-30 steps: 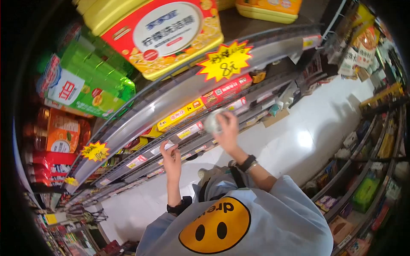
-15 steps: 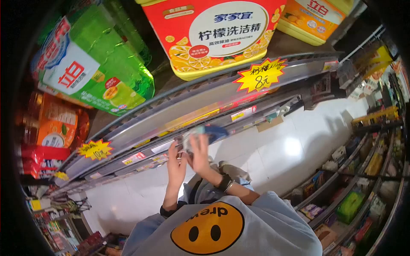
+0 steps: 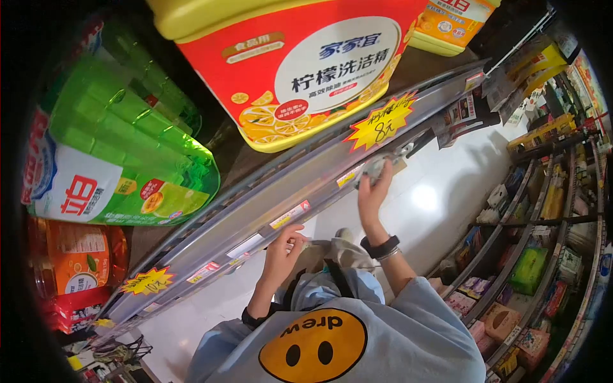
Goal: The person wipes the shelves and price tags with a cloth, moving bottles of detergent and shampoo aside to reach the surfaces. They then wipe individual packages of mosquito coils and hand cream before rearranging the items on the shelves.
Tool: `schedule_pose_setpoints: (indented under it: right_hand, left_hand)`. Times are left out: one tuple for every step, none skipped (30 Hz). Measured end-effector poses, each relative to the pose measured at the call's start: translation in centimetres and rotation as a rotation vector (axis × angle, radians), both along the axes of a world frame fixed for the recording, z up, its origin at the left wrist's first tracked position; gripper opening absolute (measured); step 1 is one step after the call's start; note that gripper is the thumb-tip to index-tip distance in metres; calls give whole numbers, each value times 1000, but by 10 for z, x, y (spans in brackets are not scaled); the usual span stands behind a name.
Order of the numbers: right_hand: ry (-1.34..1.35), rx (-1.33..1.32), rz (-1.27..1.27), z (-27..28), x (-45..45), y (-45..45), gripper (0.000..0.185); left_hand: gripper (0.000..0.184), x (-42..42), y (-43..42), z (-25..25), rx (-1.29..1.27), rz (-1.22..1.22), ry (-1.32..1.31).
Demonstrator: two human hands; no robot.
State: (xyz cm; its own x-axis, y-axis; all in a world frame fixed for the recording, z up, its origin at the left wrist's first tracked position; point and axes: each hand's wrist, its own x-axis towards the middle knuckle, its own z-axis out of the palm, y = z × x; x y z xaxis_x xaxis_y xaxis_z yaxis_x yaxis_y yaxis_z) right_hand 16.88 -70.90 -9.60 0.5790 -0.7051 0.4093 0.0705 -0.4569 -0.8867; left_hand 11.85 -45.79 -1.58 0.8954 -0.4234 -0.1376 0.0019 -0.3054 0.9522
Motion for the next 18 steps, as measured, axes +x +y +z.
schedule_pose_setpoints:
  right_hand:
    - [54, -137, -21, 14, -6, 19, 70]
    - [99, -235, 22, 18, -15, 39, 71]
    - [144, -334, 63, 19, -25, 60, 73]
    - [85, -320, 147, 18, -34, 83, 74]
    - [99, -305, 246, 19, -43, 101, 75]
    - [155, -310, 277, 22, -49, 115, 76]
    - [152, -295, 322, 27, -50, 119, 77]
    - [151, -294, 317, 29, -48, 111, 77]
    - [132, -308, 335, 30, -46, 101, 76]
    - [113, -320, 353, 31, -43, 91, 75]
    - [116, -326, 240, 27, -36, 79, 75]
    - [125, -249, 139, 26, -28, 62, 71]
    - [28, -210, 64, 31, -16, 39, 65]
    - [53, -212, 2, 31, -4, 14, 62]
    - [79, -213, -59, 30, 7, -12, 59]
    - [20, -233, -71, 29, 18, -39, 59]
    - [-37, -253, -81, 29, 27, -66, 58]
    - [-39, -261, -103, 26, 36, -89, 57]
  left_hand:
    - [26, 1, 1, -1, 16, -6, 11]
    - [25, 2, 2, -1, 31, -15, 21]
    - [25, 4, 2, -6, 35, -22, 24]
    - [23, 5, 3, -13, 17, -9, 19]
    - [22, 7, 3, -19, -1, 2, 11]
    - [22, 11, 1, -22, -2, -7, 8]
    - [21, 15, 0, -24, 45, 14, 20]
    - [20, 17, -4, -25, 94, 37, 32]
    - [19, 19, -9, -16, 42, 50, 44]
    - [19, 21, -14, -13, 46, 46, 45]
    - [18, 23, -17, -11, 48, 28, 52]
    - [18, 25, -21, -10, 47, 11, 58]
    - [18, 26, -27, -10, 47, 12, 55]
    - [18, 25, -34, -11, 43, 24, 39]
    - [18, 25, -40, -12, 40, 38, 24]
    - [18, 25, -49, -12, 38, 42, 22]
    - [19, 24, -57, -11, 41, 52, 33]
    - [19, 20, -64, -11, 47, 64, 48]
